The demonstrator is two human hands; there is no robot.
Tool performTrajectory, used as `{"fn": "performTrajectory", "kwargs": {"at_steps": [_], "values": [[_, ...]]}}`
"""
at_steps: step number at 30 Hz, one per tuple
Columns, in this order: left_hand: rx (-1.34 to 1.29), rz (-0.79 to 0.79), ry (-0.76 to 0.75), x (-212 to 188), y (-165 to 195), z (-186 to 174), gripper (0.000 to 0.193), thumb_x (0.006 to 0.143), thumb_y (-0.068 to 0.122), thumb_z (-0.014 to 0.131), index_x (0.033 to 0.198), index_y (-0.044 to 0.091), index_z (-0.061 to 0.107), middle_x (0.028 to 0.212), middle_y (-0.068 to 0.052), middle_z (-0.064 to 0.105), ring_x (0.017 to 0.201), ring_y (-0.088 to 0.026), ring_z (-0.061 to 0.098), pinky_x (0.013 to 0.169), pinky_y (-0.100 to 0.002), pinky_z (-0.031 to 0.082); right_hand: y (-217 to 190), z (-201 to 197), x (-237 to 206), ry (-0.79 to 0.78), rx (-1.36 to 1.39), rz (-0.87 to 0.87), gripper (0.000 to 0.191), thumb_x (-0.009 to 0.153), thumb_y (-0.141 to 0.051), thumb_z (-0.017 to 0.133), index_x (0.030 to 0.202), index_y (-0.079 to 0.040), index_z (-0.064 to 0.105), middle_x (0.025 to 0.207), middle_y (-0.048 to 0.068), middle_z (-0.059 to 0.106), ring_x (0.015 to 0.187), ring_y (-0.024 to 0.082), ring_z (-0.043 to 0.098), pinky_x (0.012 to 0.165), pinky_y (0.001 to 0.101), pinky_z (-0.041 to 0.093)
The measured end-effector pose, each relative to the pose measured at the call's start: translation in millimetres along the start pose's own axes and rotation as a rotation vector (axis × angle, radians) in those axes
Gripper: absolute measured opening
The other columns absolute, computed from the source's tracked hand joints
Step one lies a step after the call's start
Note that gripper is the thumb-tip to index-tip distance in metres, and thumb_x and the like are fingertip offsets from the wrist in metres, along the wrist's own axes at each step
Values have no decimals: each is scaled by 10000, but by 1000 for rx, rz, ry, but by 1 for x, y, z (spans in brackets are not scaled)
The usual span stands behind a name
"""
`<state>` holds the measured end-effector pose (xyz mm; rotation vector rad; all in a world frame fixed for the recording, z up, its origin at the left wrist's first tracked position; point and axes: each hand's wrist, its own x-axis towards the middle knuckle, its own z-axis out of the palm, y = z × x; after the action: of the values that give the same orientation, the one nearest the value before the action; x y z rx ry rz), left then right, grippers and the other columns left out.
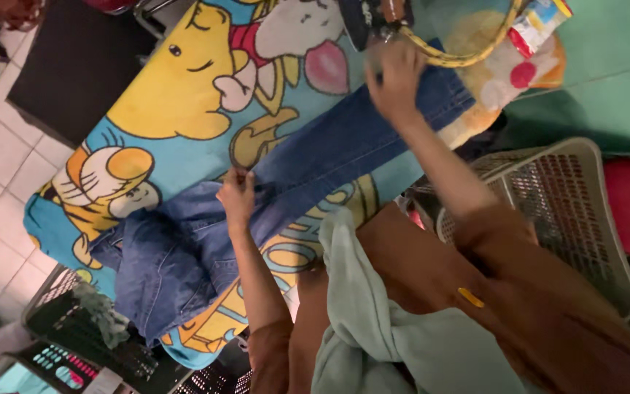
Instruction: The person irons a pair of blue jeans on a table covered with a cartoon-themed cloth. They use a steam iron to smooth the fabric, repeatedly adjusting the jeans and flipping them over to iron different sections. The person finishes by folding the jeans neatly on the table.
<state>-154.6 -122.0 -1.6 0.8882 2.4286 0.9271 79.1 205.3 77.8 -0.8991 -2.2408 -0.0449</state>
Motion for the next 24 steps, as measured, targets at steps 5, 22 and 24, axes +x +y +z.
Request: {"fn": "performTrajectory", "kwargs": {"at_steps": [5, 22, 24], "values": [[166, 92, 6, 15, 9, 10, 179, 878, 249, 726, 958, 91, 700, 882, -66, 759, 872, -278, 716, 867, -519, 426, 49, -42, -75, -89, -168, 658, 345, 962, -247, 732, 1274, -115, 671, 1180, 133, 644, 1149, 379, 544, 961, 554, 359], [372, 178, -3, 48, 84, 68, 400, 890, 252, 726, 1234, 103, 585, 1271, -151, 638, 1207, -382, 599, 979, -627, 389, 146, -80, -73, 127, 88, 548, 283, 906, -100, 796, 1101, -11, 612, 1046, 154, 621, 942, 359, 607, 802, 464, 477], [326, 232, -64, 50, 96, 82, 438, 923, 276, 726, 1287, 88, 569, 1293, -173, 617, 1205, -398, 588, 994, -653, 366, 154, -81, -41, 58, 121, 397, 188, 913, -49, 774, 1043, -15, 642, 1007, 153, 653, 964, 365, 623, 846, 472, 478]]}}
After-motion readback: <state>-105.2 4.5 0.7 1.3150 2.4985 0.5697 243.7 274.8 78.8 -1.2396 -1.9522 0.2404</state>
